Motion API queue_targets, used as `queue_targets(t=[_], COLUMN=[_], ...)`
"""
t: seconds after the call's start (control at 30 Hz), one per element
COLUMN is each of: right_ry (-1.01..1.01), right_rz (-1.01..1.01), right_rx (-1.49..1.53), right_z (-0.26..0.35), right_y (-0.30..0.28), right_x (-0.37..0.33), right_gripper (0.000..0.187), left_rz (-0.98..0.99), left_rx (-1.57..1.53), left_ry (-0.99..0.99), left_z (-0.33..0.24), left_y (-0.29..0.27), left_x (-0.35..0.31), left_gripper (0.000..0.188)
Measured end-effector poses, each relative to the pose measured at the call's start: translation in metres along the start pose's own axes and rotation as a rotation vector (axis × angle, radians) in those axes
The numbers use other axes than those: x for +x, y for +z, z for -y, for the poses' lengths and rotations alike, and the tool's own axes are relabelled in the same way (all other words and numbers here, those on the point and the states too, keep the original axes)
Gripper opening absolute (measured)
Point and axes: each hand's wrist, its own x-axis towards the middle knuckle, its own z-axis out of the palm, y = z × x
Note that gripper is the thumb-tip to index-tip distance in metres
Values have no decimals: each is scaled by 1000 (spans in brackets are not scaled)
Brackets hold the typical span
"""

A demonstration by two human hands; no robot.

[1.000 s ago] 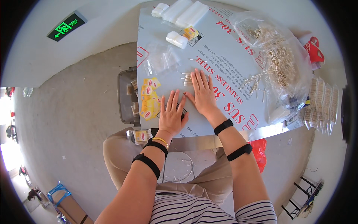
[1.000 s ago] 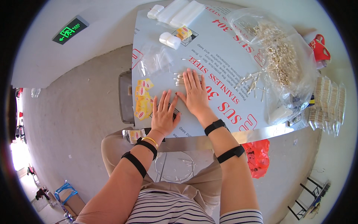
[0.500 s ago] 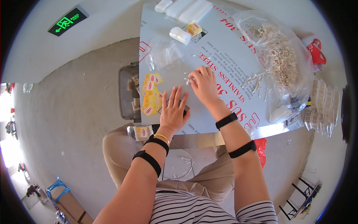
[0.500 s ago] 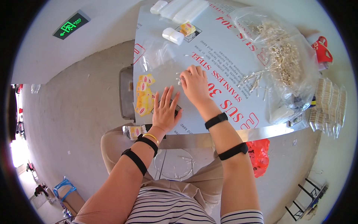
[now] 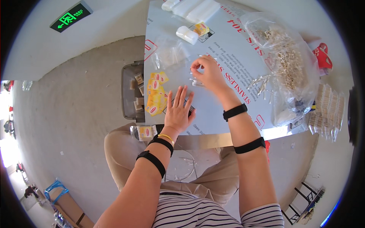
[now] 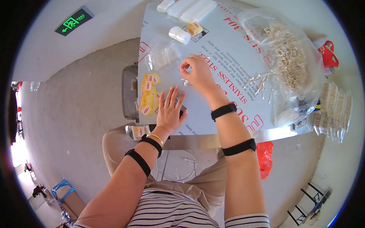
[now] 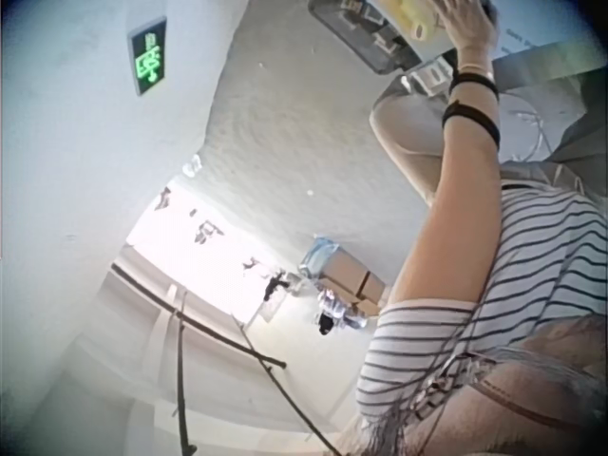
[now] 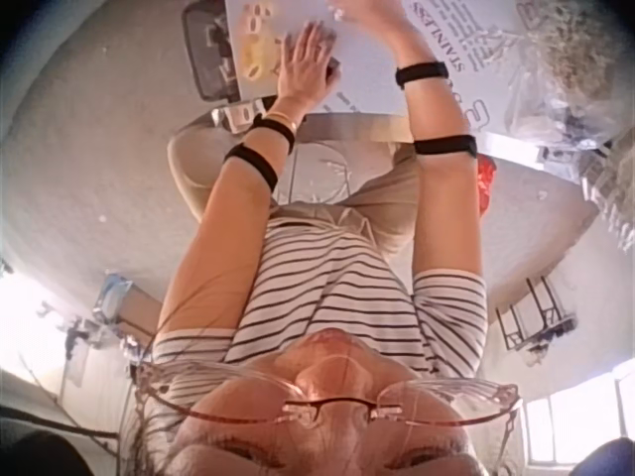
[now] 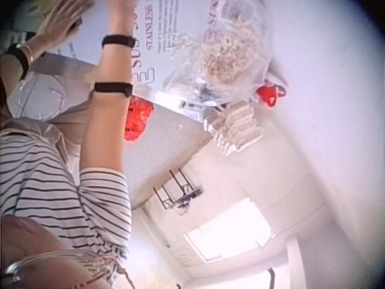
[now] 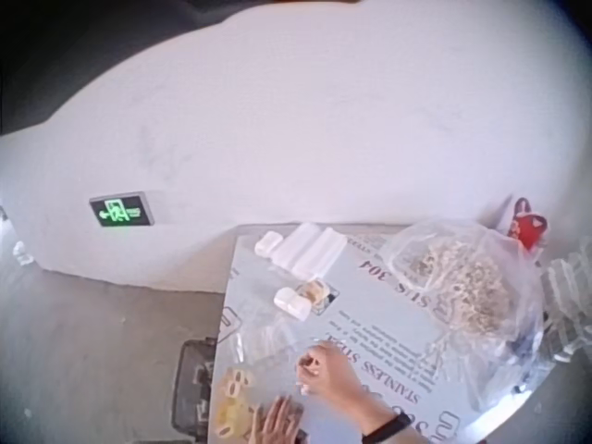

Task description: Manually counting and packaging cotton swabs into small plastic bags at a stainless steel table.

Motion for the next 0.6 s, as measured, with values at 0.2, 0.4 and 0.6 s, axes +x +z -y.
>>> queue_targets(t=[0.2, 0.4, 0.6], right_ry=[325, 92, -60], right_rz=[-22, 126, 224], right_rx=[241, -299, -688], right_z=[10, -2, -3], right_y=[-35, -5, 24], right_x=[-25, -33, -7], right_gripper=[10, 11, 8], left_rz=[-14, -38, -48], left_rx=[9, 4, -3], left_ry=[1, 5, 7], left_z=[3, 1, 2], left_y=[1, 6, 5], left_x=[-1, 1, 0], left_gripper=[64, 64, 65])
